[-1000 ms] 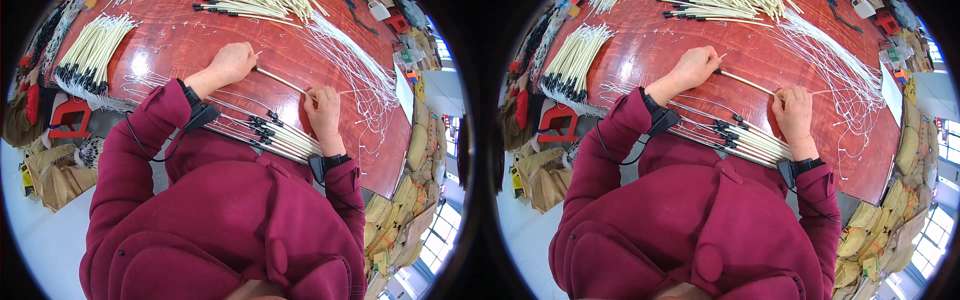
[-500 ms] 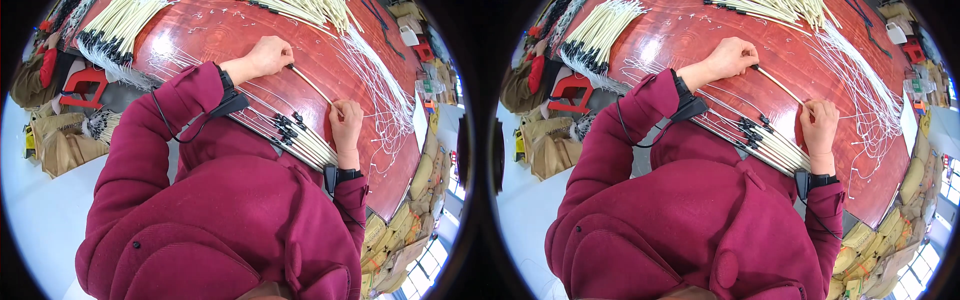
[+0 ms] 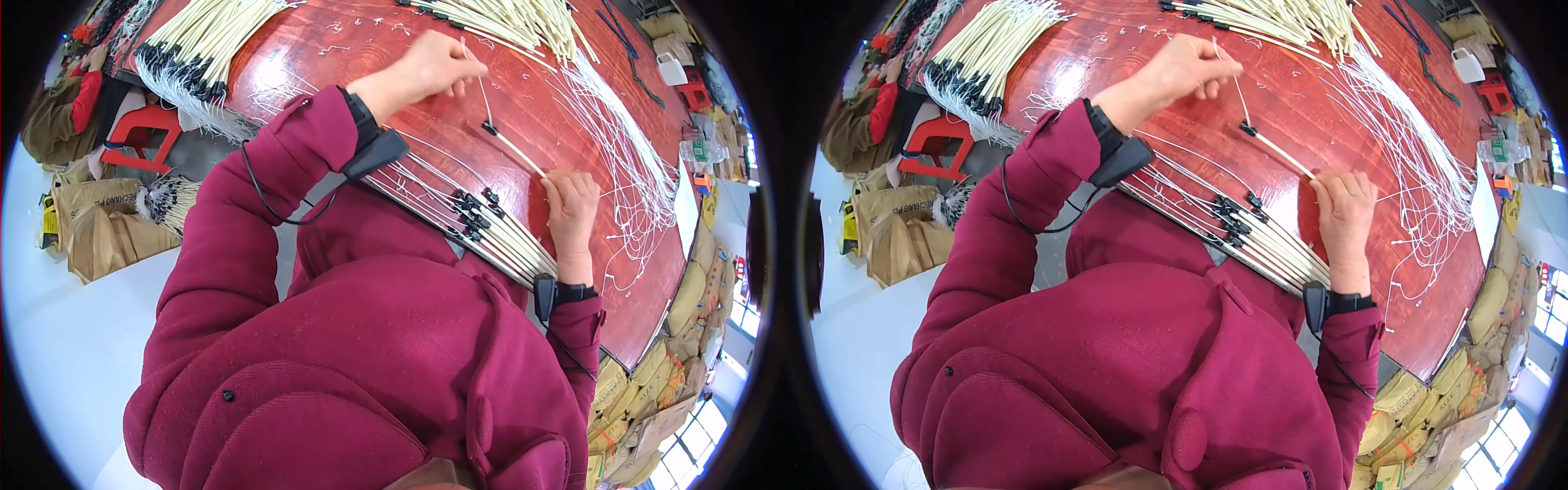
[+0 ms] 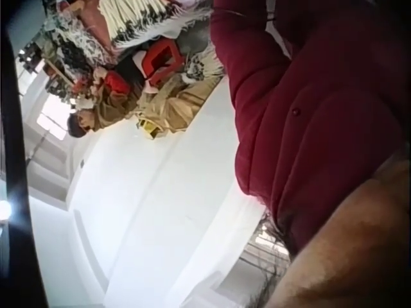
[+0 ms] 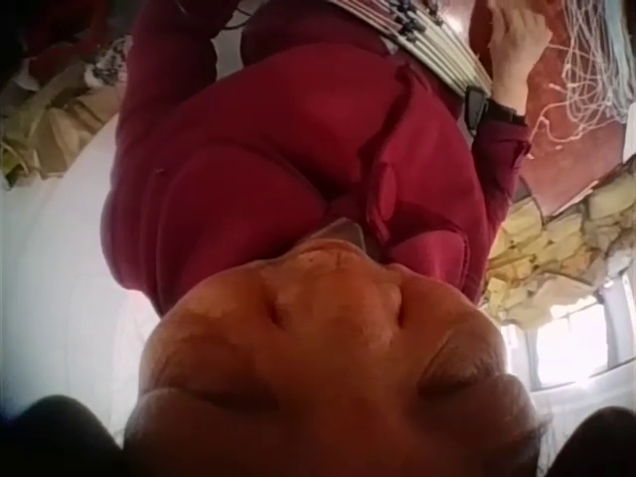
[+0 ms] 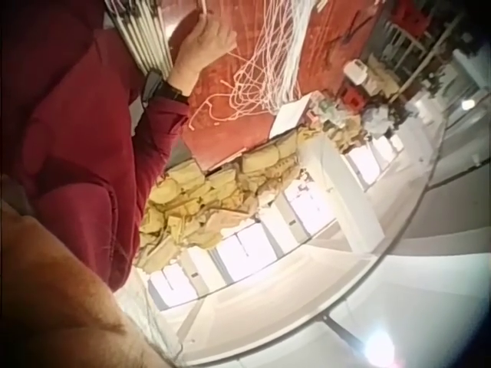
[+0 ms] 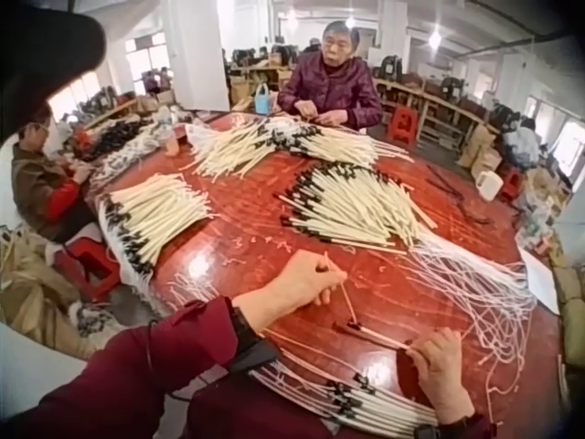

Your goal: Sorting and bundling long thin mechanical or electronic components on a production table.

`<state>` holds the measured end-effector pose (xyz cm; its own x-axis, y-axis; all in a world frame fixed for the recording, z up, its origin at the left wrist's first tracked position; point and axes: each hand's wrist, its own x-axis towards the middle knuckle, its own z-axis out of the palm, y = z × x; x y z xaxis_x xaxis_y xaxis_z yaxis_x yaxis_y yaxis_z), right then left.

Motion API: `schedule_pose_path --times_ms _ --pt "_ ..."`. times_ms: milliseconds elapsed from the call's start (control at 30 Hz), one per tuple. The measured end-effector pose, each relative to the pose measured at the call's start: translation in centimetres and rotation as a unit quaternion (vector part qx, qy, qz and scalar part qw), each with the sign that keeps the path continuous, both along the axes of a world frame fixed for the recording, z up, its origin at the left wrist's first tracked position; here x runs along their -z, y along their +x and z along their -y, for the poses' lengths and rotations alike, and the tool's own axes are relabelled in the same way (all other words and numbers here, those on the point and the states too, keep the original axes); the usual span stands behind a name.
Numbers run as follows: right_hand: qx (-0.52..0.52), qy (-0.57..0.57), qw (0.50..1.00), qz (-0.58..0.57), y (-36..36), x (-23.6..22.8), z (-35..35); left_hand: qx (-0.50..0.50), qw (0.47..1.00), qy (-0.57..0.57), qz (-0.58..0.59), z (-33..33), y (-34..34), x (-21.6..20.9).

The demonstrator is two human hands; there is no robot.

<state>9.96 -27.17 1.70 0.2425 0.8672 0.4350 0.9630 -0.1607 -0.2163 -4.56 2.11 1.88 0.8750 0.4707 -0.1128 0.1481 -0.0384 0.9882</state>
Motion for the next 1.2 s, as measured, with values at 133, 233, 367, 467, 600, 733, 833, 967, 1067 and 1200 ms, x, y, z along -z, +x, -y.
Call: schedule_pose_path --times_ms 133,233,367,467,600,733,833,967,1067,1200 --pt "-0.003 0.021 1.000 0.011 0.5 -2.7 1.3 -0.120 0.993 0.001 -0.006 -5.8 -1.6 1.0" --pt "0.009 0.027 1.000 0.000 0.8 -4.4 3.3 -0.178 0.984 -0.001 0.025 -11.4 -3.6 2.3" --pt "0.047 -0.006 0.998 -0.031 0.8 -5.0 6.5 -0.287 0.955 0.069 -0.021 -16.0 -5.7 2.4" --pt "0.053 -0.039 0.997 -0.048 0.3 -5.0 7.7 -0.283 0.956 0.074 -0.004 -16.0 -6.0 2.5" --pt "0.022 -0.073 0.994 -0.081 -1.0 -5.0 7.9 -0.270 0.962 0.046 0.017 -15.9 -5.5 2.1" --pt "0.002 -0.132 0.982 -0.134 -1.4 -4.3 8.4 -0.411 0.880 0.235 0.042 -14.7 -3.7 2.4" --pt "-0.027 -0.117 0.985 -0.120 -2.2 -4.0 8.5 -0.471 0.815 0.333 0.053 -14.4 -3.3 1.2" --pt "-0.002 -0.089 0.989 -0.114 -2.1 -4.4 8.3 -0.450 0.803 0.375 0.109 -13.5 -4.0 -3.7" --pt "0.012 -0.071 0.992 -0.108 -2.2 -4.1 7.8 -0.402 0.773 0.440 0.216 -11.9 -3.8 -6.9" --pt "0.002 -0.056 0.993 -0.105 -3.4 -4.0 6.0 -0.429 0.714 0.507 0.219 -8.6 -2.2 -9.7"
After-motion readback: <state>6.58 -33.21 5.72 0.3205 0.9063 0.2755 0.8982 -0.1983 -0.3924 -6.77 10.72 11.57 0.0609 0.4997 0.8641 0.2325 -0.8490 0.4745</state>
